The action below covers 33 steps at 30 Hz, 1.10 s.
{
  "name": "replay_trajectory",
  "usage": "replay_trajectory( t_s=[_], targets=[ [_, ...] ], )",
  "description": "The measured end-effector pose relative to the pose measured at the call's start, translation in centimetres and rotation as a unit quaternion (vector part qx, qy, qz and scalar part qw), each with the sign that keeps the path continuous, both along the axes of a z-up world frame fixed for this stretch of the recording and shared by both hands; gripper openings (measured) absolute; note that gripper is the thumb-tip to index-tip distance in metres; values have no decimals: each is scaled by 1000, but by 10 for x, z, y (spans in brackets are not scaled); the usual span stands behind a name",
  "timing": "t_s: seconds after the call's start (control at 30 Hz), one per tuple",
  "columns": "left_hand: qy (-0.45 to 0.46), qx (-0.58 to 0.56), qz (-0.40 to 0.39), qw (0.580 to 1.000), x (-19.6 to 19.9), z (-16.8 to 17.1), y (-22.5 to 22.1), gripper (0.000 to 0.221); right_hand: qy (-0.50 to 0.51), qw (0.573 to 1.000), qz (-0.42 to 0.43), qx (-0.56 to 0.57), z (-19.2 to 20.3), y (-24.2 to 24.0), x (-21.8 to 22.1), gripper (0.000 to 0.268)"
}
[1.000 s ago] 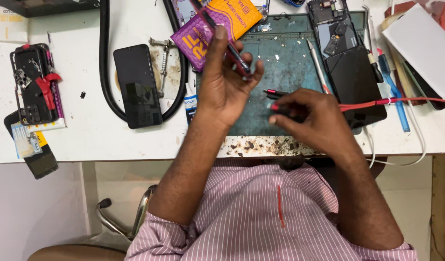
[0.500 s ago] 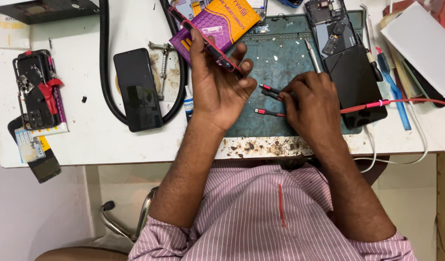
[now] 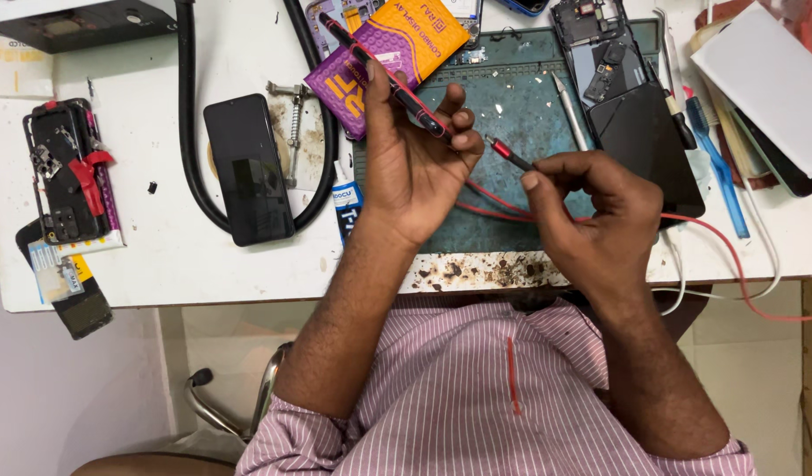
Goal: The person wraps rubber bands around a mobile phone to secure a replacement screen, connects a charging cable to the device, and powers it on.
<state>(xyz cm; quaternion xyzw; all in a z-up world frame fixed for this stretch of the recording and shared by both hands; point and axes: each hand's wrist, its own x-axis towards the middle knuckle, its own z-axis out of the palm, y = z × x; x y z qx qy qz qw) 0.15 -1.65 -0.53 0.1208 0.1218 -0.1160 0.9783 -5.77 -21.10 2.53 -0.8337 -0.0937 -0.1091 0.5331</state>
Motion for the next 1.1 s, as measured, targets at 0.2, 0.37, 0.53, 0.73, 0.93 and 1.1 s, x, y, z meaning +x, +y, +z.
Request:
replay_trajectory(
  t_s=[0.2,0.37,0.53,0.73,0.93,1.1],
  targets=[
    [-10,7,-27,1000,-1,-8,-1,69,-24,999,6,-23,3,7,-1,10],
    [-11,11,-35,999,-1,-7,-4,72,-27,999,10,-42,10,16,0,10],
    [-23,13,-29,999,-1,-9,-6,66,-7,999,12,-40,15,18,1,9],
    [-17,72,-4,997,-2,-8,-8,70,16,999,10,-32,17,20,1,9],
    [-42,83,-1,996,-4,-8,-9,75,56,998,-6,-4,15,24,-2,7],
    [-44,77,4,996,-7,-10,-12,82,2,999,-7,-32,15,27,-7,9]
  ],
)
